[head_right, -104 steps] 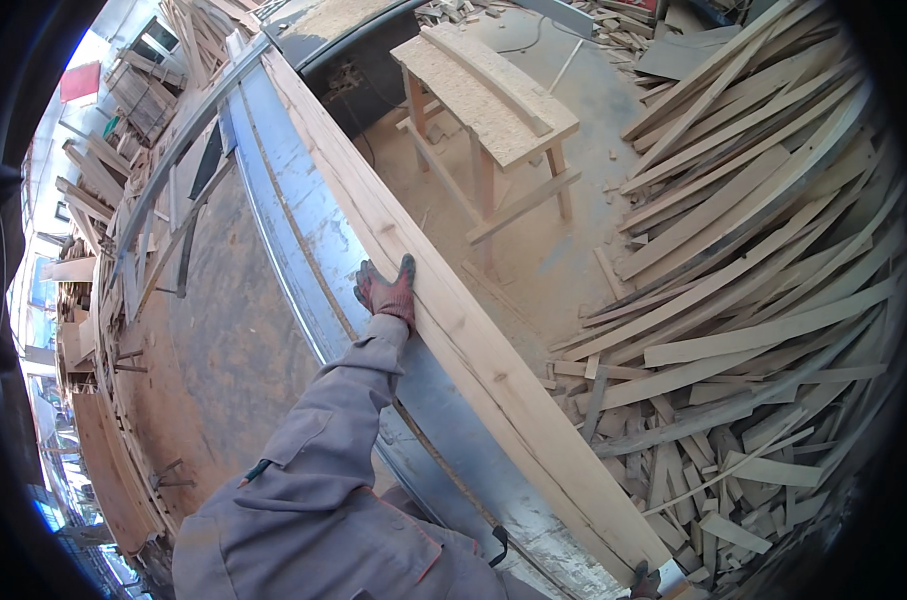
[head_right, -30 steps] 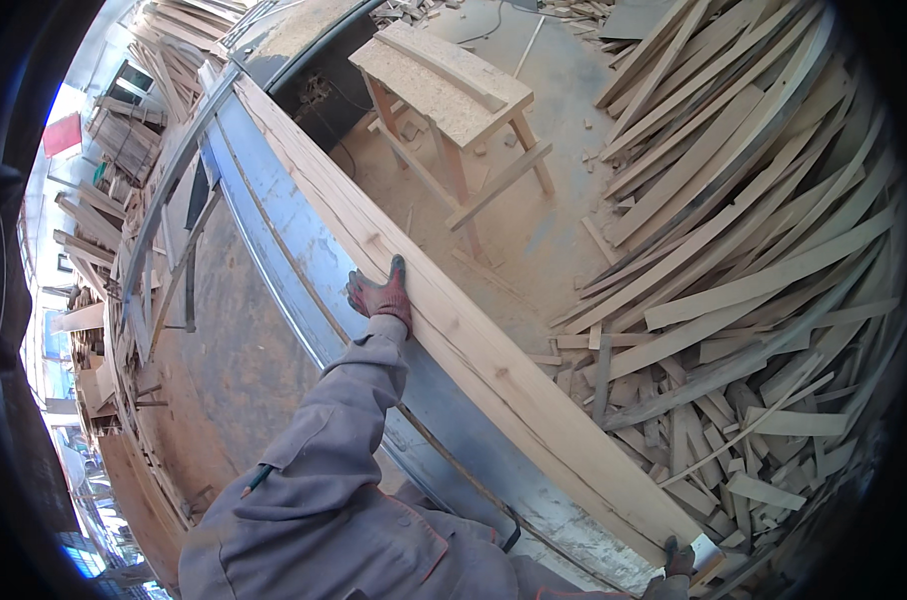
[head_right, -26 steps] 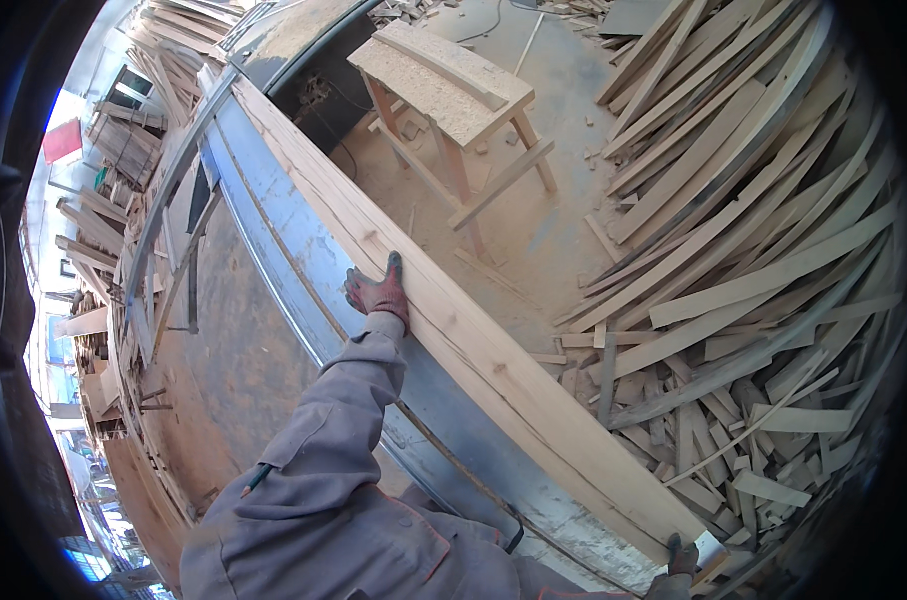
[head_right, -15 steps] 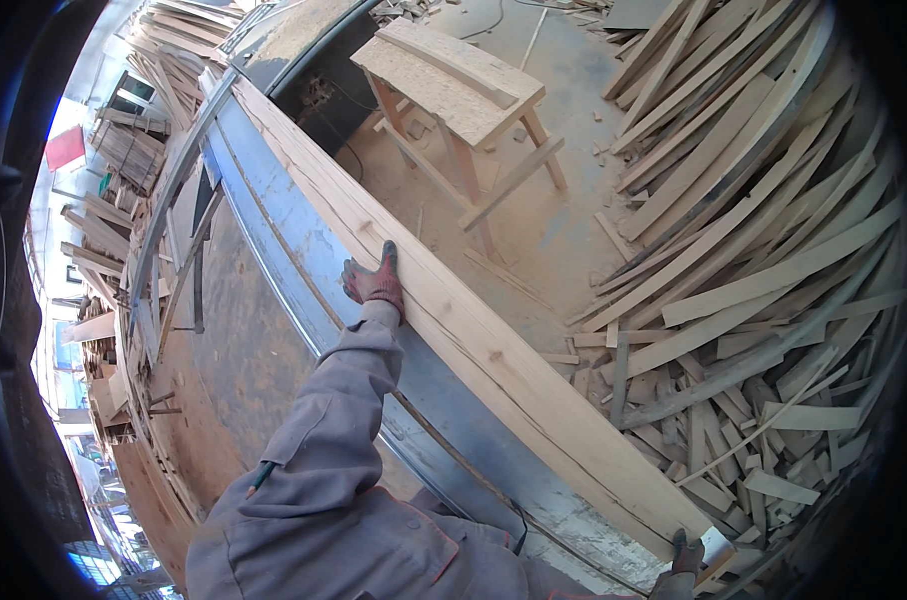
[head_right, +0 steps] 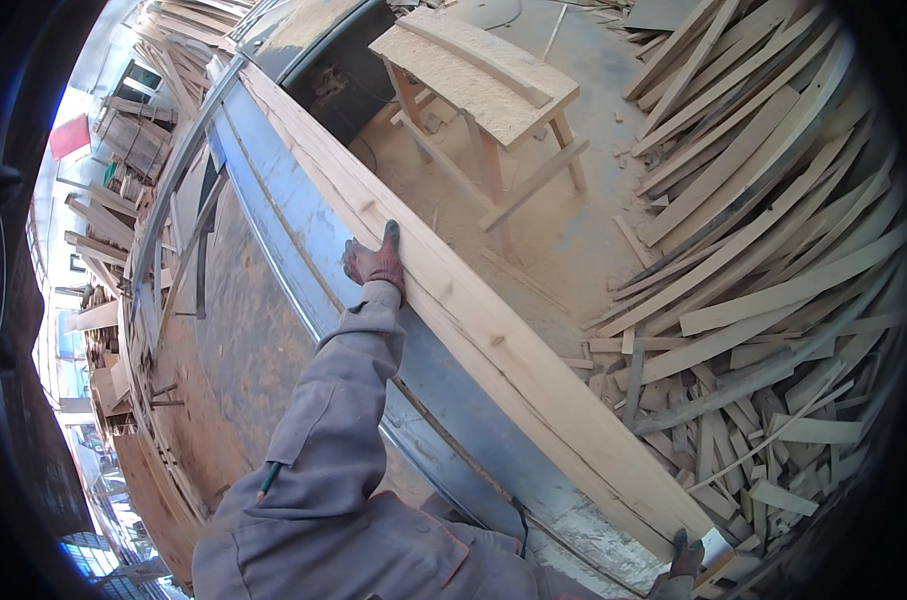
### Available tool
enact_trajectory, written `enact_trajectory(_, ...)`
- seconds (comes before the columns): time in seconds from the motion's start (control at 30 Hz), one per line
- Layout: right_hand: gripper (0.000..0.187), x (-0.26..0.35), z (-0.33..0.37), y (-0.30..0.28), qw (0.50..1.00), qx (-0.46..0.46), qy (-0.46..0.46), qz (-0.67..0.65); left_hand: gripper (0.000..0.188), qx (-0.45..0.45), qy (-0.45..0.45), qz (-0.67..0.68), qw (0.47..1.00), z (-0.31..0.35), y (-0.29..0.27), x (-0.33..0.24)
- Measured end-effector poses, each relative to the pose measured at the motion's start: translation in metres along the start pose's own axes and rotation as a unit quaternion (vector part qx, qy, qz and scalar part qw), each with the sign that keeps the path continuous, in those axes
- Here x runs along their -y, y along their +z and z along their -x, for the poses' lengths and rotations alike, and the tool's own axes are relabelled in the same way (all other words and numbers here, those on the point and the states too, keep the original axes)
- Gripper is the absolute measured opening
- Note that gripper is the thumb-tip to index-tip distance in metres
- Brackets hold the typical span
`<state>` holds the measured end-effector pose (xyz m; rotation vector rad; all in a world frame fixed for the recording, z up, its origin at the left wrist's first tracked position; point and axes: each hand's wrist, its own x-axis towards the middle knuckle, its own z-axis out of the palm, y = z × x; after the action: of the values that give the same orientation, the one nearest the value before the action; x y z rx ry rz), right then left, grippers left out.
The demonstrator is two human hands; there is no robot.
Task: The person picks up long wooden planks from a pile, carries them to a metal table, and places them on the table. They repeat this process several times, moving planks one at a time and stacking them on the table.
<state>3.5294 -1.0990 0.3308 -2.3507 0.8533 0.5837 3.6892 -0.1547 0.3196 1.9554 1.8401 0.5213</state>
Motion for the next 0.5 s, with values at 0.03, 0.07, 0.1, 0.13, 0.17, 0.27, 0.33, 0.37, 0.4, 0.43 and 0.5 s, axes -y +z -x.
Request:
enact_trajectory(0.03, 0.061, 0.003, 0.001, 0.003, 1.000, 0.005, -0.003, 0.007, 0.125, -0.003, 0.004, 0.003, 1.000, -0.005, 0.000, -0.001)
enact_trajectory(0.07, 0.062, 0.006, 0.001, 0.005, 1.000, 0.010, -0.005, 0.014, 0.125, 0.001, 0.003, 0.006, 1.000, -0.009, -0.001, -0.002)
enact_trajectory(0.1, 0.062, 0.010, 0.003, 0.008, 1.000, 0.015, -0.008, 0.020, 0.125, 0.004, 0.003, 0.008, 1.000, -0.014, -0.001, -0.002)
enact_trajectory(0.13, 0.062, 0.015, 0.004, 0.010, 0.999, 0.023, 0.002, 0.032, 0.125, 0.003, 0.003, 0.007, 1.000, -0.019, -0.001, -0.003)
enact_trajectory(0.17, 0.062, 0.021, 0.006, 0.013, 0.998, 0.031, 0.012, 0.045, 0.125, 0.003, 0.002, 0.006, 1.000, -0.023, -0.001, -0.004)
enact_trajectory(0.27, 0.062, 0.037, 0.013, 0.022, 1.000, 0.004, -0.001, 0.029, 0.125, 0.005, 0.003, 0.008, 1.000, -0.037, -0.001, -0.006)
enact_trajectory(0.33, 0.063, 0.048, 0.017, 0.026, 0.999, 0.007, -0.015, 0.045, 0.126, 0.003, 0.001, 0.009, 1.000, -0.046, -0.001, -0.008)
enact_trajectory(0.37, 0.063, 0.052, 0.018, 0.027, 0.997, 0.024, -0.018, 0.074, 0.127, 0.002, -0.001, 0.009, 1.000, -0.050, 0.000, -0.008)
enact_trajectory(0.4, 0.064, 0.056, 0.020, 0.030, 0.994, 0.041, -0.022, 0.101, 0.127, 0.007, -0.007, 0.008, 1.000, -0.056, 0.000, -0.010)
enact_trajectory(0.43, 0.064, 0.059, 0.020, 0.032, 0.996, 0.036, -0.023, 0.085, 0.128, 0.005, -0.007, 0.011, 1.000, -0.061, 0.001, -0.011)
enact_trajectory(0.5, 0.064, 0.063, 0.021, 0.039, 0.998, 0.028, -0.025, 0.053, 0.129, 0.011, -0.013, 0.010, 1.000, -0.071, 0.002, -0.011)
